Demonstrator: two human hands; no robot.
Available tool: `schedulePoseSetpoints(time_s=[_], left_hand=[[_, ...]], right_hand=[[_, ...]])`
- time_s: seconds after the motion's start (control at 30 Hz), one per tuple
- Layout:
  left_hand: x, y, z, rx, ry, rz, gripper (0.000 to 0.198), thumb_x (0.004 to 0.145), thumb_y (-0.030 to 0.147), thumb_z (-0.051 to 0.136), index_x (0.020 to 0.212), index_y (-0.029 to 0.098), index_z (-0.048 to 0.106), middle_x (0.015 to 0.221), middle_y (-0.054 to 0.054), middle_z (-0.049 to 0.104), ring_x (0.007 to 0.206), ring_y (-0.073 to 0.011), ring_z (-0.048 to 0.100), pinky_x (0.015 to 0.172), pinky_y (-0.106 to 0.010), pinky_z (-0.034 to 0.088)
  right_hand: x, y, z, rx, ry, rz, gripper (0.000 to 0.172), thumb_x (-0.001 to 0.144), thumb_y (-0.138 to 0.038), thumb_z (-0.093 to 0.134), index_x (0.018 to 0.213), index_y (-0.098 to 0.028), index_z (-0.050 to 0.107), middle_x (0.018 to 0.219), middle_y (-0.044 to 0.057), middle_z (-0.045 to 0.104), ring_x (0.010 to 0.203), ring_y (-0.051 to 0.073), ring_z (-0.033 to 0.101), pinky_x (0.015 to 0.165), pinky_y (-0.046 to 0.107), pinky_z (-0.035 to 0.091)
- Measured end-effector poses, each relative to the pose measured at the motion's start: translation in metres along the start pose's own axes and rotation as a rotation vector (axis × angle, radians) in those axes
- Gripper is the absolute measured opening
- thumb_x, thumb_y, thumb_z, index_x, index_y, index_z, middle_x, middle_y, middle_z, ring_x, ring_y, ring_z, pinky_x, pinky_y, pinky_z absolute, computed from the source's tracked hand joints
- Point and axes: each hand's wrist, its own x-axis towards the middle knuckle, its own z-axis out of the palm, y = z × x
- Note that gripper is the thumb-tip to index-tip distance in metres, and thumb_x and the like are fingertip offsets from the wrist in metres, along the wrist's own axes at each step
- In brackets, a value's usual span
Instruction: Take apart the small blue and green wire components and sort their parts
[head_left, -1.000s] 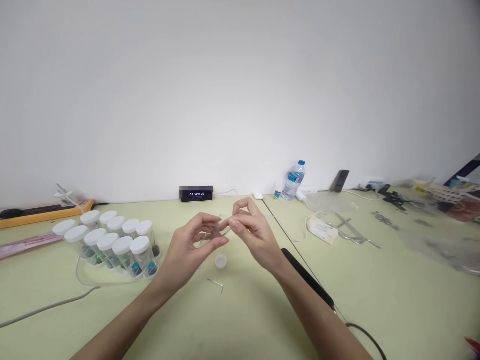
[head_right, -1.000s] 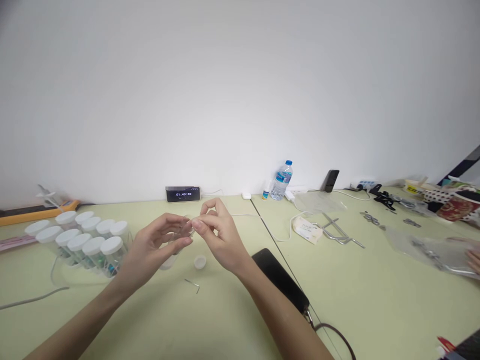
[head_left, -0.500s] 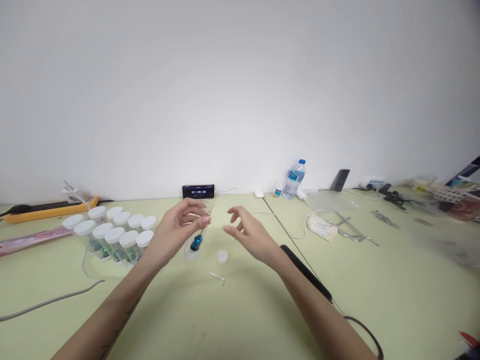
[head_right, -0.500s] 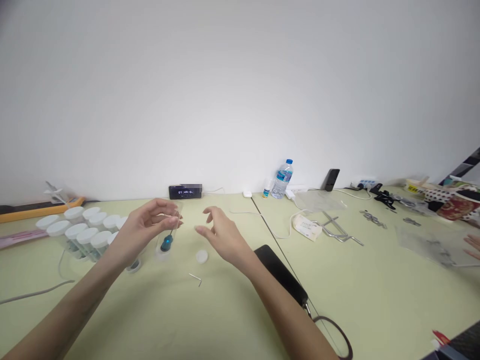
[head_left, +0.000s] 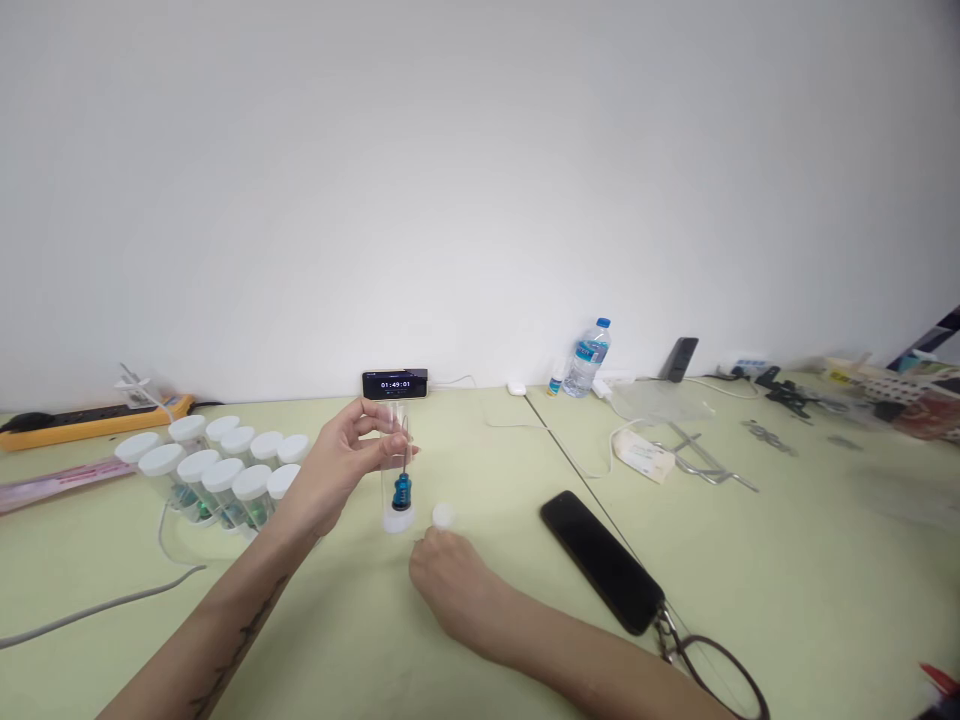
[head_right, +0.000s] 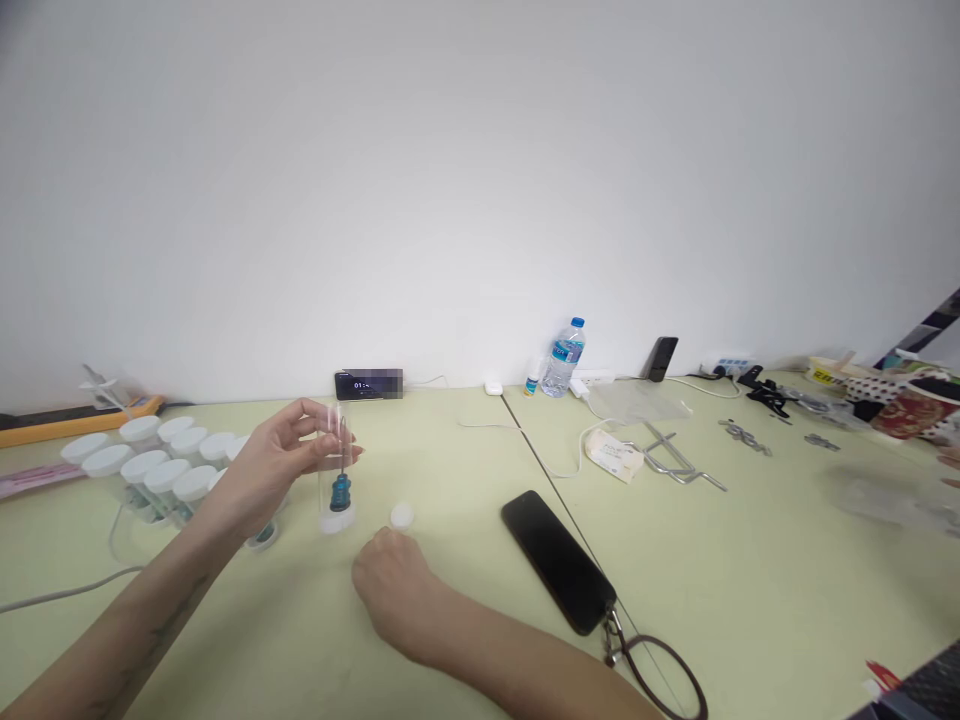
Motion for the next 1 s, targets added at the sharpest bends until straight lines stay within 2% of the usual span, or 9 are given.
schedulePoseSetpoints(time_s=[0.13, 0.3, 0.5, 0.67, 0.73, 0.9, 0.93, 1.0], left_hand=[[-0.001, 0.001, 0.002, 0.040, -0.031, -0.019, 0.025, 0.075, 0.036, 0.070, 0.087, 0.020, 0.053, 0.087, -0.001, 0.061, 0.089, -0.0229, 0.067, 0.083, -0.039, 0.052], [0.000, 0.001, 0.001, 0.171, -0.011, -0.021, 0.027, 0.071, 0.033, 0.073, 0.089, 0.021, 0.056, 0.092, -0.002, 0.063, 0.093, -0.0237, 0.065, 0.080, -0.034, 0.048], [0.001, -0.001, 0.000, 0.181, -0.029, -0.039, 0.032, 0.069, 0.033, 0.074, 0.096, 0.021, 0.059, 0.093, -0.004, 0.065, 0.090, -0.0239, 0.065, 0.080, -0.035, 0.048], [0.001, -0.003, -0.001, 0.218, -0.059, -0.052, 0.033, 0.066, 0.031, 0.077, 0.093, 0.021, 0.060, 0.095, -0.006, 0.068, 0.092, -0.0233, 0.064, 0.079, -0.034, 0.049], [0.002, -0.005, -0.001, 0.228, -0.070, -0.040, 0.033, 0.066, 0.032, 0.076, 0.093, 0.021, 0.061, 0.096, -0.006, 0.068, 0.092, -0.0235, 0.064, 0.078, -0.035, 0.049], [0.007, -0.015, 0.003, 0.225, -0.109, -0.030, 0.035, 0.060, 0.032, 0.078, 0.088, 0.019, 0.063, 0.103, -0.009, 0.068, 0.096, -0.0264, 0.062, 0.070, -0.034, 0.051], [0.007, -0.018, 0.005, 0.212, -0.122, -0.027, 0.035, 0.059, 0.031, 0.078, 0.087, 0.019, 0.063, 0.103, -0.010, 0.068, 0.097, -0.0266, 0.062, 0.069, -0.033, 0.051], [0.008, -0.024, 0.009, 0.186, -0.151, -0.016, 0.034, 0.058, 0.030, 0.079, 0.085, 0.018, 0.063, 0.102, -0.010, 0.068, 0.097, -0.0260, 0.062, 0.069, -0.033, 0.052]], right_hand=[[0.001, -0.001, -0.003, -0.008, 0.037, -0.001, 0.020, 0.064, 0.003, 0.058, 0.077, -0.011, 0.060, 0.078, 0.010, 0.061, 0.070, 0.020, 0.055, 0.055, 0.028, 0.044], [0.003, -0.002, 0.000, -0.053, 0.091, 0.077, 0.021, 0.060, 0.003, 0.061, 0.077, -0.010, 0.058, 0.077, 0.011, 0.057, 0.074, 0.022, 0.051, 0.045, 0.027, 0.039], [0.010, -0.004, 0.012, -0.034, 0.074, 0.111, 0.020, 0.063, 0.004, 0.060, 0.076, -0.012, 0.056, 0.074, 0.009, 0.057, 0.069, 0.020, 0.053, 0.051, 0.028, 0.041], [0.007, 0.003, 0.002, 0.070, 0.009, 0.107, 0.020, 0.066, 0.006, 0.055, 0.075, -0.012, 0.057, 0.076, 0.010, 0.062, 0.069, 0.020, 0.058, 0.051, 0.027, 0.037], [0.003, 0.015, -0.007, 0.122, 0.040, 0.129, 0.019, 0.069, 0.003, 0.053, 0.079, -0.013, 0.058, 0.076, 0.009, 0.064, 0.066, 0.019, 0.058, 0.050, 0.026, 0.035], [-0.014, 0.061, -0.045, 0.217, 0.251, 0.360, 0.018, 0.087, -0.008, 0.039, 0.096, -0.015, 0.053, 0.083, 0.009, 0.066, 0.069, 0.019, 0.060, 0.056, 0.027, 0.035], [-0.019, 0.069, -0.053, 0.308, 0.400, 0.455, 0.016, 0.089, -0.012, 0.039, 0.096, -0.017, 0.053, 0.084, 0.007, 0.066, 0.071, 0.018, 0.060, 0.058, 0.027, 0.037], [-0.029, 0.078, -0.067, 0.487, 0.691, 0.479, 0.011, 0.091, -0.019, 0.042, 0.094, -0.020, 0.053, 0.087, 0.004, 0.066, 0.074, 0.016, 0.061, 0.063, 0.026, 0.041]])
